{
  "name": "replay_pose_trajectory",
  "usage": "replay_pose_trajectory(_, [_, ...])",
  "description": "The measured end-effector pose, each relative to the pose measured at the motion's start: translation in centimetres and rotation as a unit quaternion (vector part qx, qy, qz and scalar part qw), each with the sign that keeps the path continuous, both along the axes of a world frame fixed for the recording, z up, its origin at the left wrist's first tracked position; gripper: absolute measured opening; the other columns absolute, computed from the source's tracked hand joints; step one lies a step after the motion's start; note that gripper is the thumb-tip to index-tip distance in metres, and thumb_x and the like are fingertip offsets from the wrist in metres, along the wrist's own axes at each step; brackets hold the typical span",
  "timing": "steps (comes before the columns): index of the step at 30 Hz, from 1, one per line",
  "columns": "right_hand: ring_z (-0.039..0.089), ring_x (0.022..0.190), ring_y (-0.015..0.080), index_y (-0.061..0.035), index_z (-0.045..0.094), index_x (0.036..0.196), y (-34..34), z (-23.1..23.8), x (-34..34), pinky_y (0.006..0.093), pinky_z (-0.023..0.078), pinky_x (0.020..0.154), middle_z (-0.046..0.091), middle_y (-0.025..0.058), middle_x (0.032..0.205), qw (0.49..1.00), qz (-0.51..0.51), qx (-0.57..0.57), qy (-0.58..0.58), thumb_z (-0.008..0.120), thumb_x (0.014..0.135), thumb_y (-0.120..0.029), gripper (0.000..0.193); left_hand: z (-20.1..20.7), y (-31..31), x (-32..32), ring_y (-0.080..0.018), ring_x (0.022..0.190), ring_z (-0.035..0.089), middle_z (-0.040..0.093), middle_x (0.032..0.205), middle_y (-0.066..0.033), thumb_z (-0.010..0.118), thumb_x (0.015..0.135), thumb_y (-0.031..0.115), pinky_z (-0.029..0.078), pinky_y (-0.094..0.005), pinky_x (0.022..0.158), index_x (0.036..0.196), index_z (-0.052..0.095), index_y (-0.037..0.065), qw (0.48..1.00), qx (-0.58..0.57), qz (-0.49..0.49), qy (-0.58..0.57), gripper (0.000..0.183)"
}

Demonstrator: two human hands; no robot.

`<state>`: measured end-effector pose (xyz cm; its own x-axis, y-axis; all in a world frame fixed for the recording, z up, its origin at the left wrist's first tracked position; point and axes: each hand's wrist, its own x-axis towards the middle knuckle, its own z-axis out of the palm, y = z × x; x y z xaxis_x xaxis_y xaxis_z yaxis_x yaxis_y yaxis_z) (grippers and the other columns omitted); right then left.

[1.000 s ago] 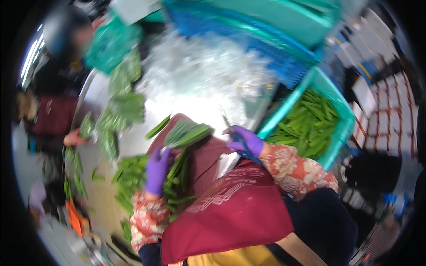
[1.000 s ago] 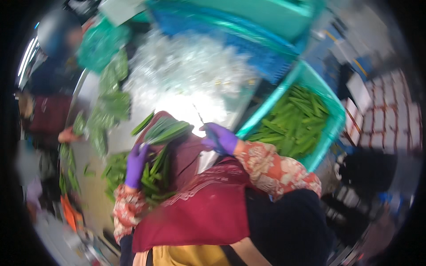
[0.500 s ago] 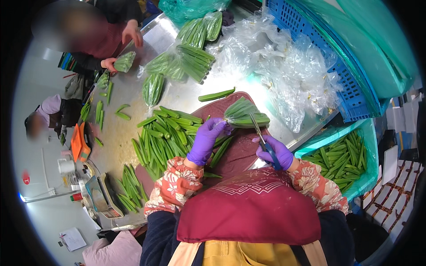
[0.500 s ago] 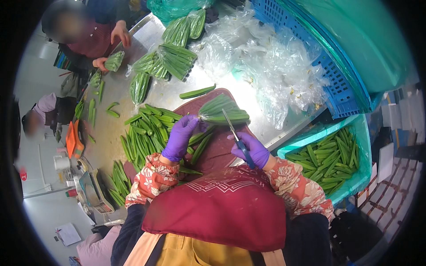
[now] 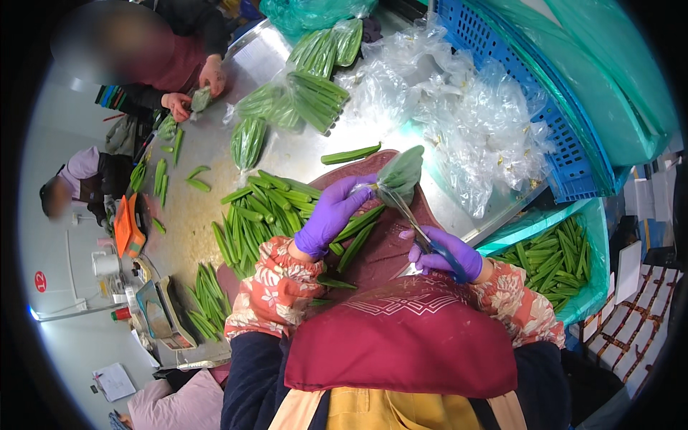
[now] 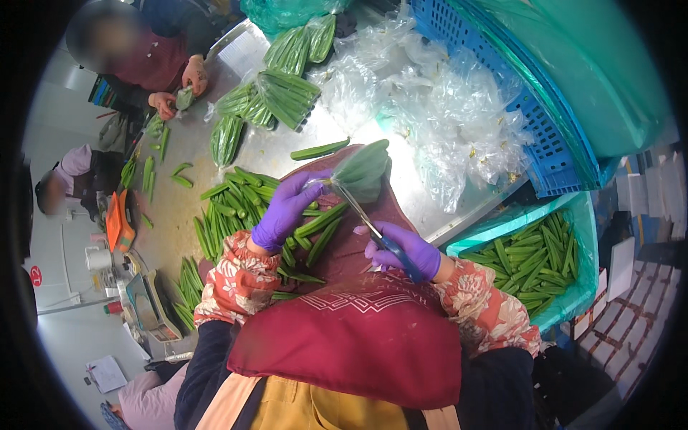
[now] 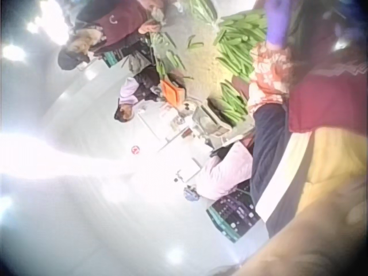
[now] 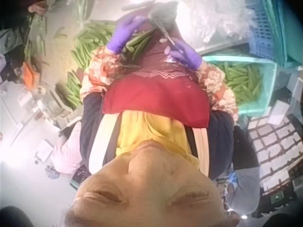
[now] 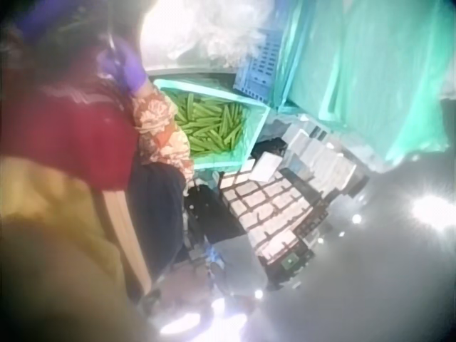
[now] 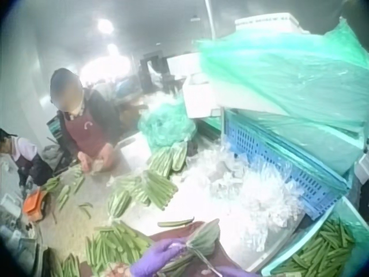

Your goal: The person trims the tips of okra pods using shears and places the trimmed pieces into a plastic bag. The person repeatedly picks up okra, snips the ends, and collects the trimmed pods on a cutting board while coworkers also trim okra nearby.

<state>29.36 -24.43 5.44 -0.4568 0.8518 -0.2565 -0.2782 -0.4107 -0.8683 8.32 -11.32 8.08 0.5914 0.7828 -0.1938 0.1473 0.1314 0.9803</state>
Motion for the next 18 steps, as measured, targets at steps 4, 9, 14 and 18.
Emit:
replay_pose_trajectory(4, [0.054,0.073,0.0071,-0.0046,0.041,0.125,0.1,0.1,0.0,0.02,0.045,0.064,0.054,0.0019,0.087,0.998,0.003,-0.062,0.016,0.052,0.09,-0.02,0.04,-0.1,0.1,0.2,-0.014,0.102,0.052,0.059,0.108,-0.0078,0.052,0.089,0.023,0.037,-0.0284,0.092,0.11,0.057,-0.002,1.0,-0.02,-0.001,0.008,0.033])
replay_pose_trajectory(9, [0.054,0.072,0.0068,-0.005,0.043,0.123,0.1,-0.2,-0.5,0.0188,0.045,0.062,0.054,0.0019,0.087,0.998,-0.02,-0.048,0.022,0.051,0.091,-0.022,0.037,0.5,0.0,0.9,-0.0159,0.104,0.051,0.058,0.108,-0.0086,0.05,0.089,0.026,0.035,-0.0288,0.094,0.11,0.057,-0.001,1.0,-0.004,-0.011,-0.019,0.035])
replay_pose_trajectory(14, [0.054,0.072,0.0067,-0.0048,0.043,0.122,0.5,0.2,-0.7,0.0186,0.045,0.061,0.054,0.002,0.087,0.998,-0.03,-0.06,0.013,0.051,0.091,-0.022,0.037,0.3,0.2,1.0,-0.0148,0.105,0.051,0.057,0.112,-0.0092,0.048,0.092,0.021,0.037,-0.0273,0.093,0.116,0.053,-0.003,0.999,-0.007,-0.024,-0.022,0.034])
replay_pose_trajectory(18, [0.054,0.072,0.0069,-0.0045,0.044,0.121,0.6,-0.4,-1.0,0.0183,0.045,0.061,0.055,0.0022,0.086,0.997,-0.055,-0.052,0.023,0.052,0.09,-0.024,0.038,0.9,-0.4,1.5,-0.0149,0.106,0.049,0.057,0.109,-0.0079,0.049,0.091,0.023,0.036,-0.0273,0.093,0.117,0.054,0.0,0.999,-0.037,-0.017,-0.007,0.035])
